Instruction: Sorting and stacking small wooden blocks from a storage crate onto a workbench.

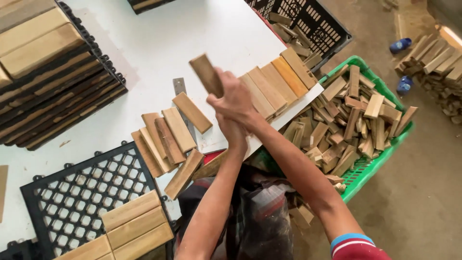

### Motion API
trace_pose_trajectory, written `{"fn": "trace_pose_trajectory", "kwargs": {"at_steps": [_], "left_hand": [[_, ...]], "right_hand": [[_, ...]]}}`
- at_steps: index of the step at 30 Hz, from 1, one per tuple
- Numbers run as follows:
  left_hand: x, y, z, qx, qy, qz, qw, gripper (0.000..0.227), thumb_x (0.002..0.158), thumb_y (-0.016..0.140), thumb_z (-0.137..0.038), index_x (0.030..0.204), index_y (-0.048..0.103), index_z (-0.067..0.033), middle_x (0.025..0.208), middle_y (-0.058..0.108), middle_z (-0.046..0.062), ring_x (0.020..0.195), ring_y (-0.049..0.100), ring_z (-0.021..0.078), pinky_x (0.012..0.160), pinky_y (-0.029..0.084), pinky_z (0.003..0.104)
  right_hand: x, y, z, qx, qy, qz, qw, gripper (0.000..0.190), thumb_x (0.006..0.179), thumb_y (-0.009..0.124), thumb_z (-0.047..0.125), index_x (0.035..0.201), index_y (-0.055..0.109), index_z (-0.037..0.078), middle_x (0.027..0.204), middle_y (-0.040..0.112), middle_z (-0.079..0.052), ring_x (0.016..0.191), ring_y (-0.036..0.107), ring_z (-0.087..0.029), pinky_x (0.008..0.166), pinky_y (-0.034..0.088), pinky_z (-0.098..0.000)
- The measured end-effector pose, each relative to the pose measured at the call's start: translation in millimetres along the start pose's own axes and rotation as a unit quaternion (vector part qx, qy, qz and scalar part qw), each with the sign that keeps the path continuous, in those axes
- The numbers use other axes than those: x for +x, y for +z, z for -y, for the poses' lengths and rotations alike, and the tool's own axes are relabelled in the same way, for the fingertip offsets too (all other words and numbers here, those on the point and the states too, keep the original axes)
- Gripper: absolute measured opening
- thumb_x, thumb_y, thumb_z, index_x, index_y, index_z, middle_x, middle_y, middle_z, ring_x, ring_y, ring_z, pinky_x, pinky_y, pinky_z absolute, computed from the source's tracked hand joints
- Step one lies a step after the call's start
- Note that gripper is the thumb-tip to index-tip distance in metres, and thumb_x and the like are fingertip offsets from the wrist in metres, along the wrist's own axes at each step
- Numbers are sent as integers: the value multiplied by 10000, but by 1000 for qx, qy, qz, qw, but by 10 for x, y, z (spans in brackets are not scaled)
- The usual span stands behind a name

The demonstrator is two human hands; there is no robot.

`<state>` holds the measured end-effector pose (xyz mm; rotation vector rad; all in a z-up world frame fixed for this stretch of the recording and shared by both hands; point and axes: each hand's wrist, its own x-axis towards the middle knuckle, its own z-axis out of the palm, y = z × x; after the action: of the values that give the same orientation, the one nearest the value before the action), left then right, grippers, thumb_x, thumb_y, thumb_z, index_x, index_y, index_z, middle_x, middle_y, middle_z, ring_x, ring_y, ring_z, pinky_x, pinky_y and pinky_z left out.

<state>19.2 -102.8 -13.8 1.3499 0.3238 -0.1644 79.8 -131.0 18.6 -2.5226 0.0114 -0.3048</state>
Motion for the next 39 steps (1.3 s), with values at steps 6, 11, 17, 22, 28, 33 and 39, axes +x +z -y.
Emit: {"fn": "trace_pose_trajectory", "kwargs": {"at_steps": [6,11,17,22,28,33,39], "left_hand": [[20,155,384,145,168,-9,975,796,1050,319,-517,1615,-22,-73,1715,-42,130,1591,-74,275,1287,8,431],[-19,140,398,143,185,-5,972,780,1080,434,-404,1656,-6,-115,1694,-9,209,1574,35,391,1270,51,490],[-73,112,312,136,203,8,970,762,1082,442,-309,1645,-7,-62,1675,-21,281,1553,22,465,1260,39,549],[18,27,486,147,216,-20,965,805,1054,486,-312,1651,2,-75,1675,7,278,1553,47,458,1258,64,554],[258,-359,784,187,251,-56,948,725,1033,535,-305,1608,144,-101,1616,155,238,1488,177,428,1222,134,528],[485,-343,828,197,285,-41,937,664,1015,576,-299,1573,263,-123,1568,278,205,1435,286,402,1192,193,507],[421,-54,1218,192,295,-10,936,598,993,625,-292,1530,406,-150,1510,426,165,1371,416,371,1155,264,482]], "right_hand": [[-83,-986,-941,-92,48,-137,985,657,878,604,332,1466,438,90,1077,652,-160,842,600,-194,612,583,-343],[-366,-816,-1530,-162,85,-121,976,629,871,605,445,1417,607,133,1213,520,-72,1148,487,-334,943,466,-529],[-432,-619,-1653,-202,82,-97,971,743,992,537,698,1453,573,116,1223,462,-77,1144,473,-362,953,373,-515],[-339,-352,-662,-176,-55,-162,969,704,932,725,499,1484,536,106,1304,488,-98,1101,524,-315,901,404,-461],[-72,560,280,-84,-82,276,954,479,989,489,515,1319,574,178,1285,605,-130,1060,665,-487,1017,354,-699],[-14,1034,333,-95,-10,256,962,1063,765,872,99,1598,211,88,1340,380,-266,1050,627,-560,771,589,-658],[-78,186,525,173,149,244,942,866,761,787,464,1506,483,144,1236,676,-203,1214,653,-401,1154,349,-540]]}}
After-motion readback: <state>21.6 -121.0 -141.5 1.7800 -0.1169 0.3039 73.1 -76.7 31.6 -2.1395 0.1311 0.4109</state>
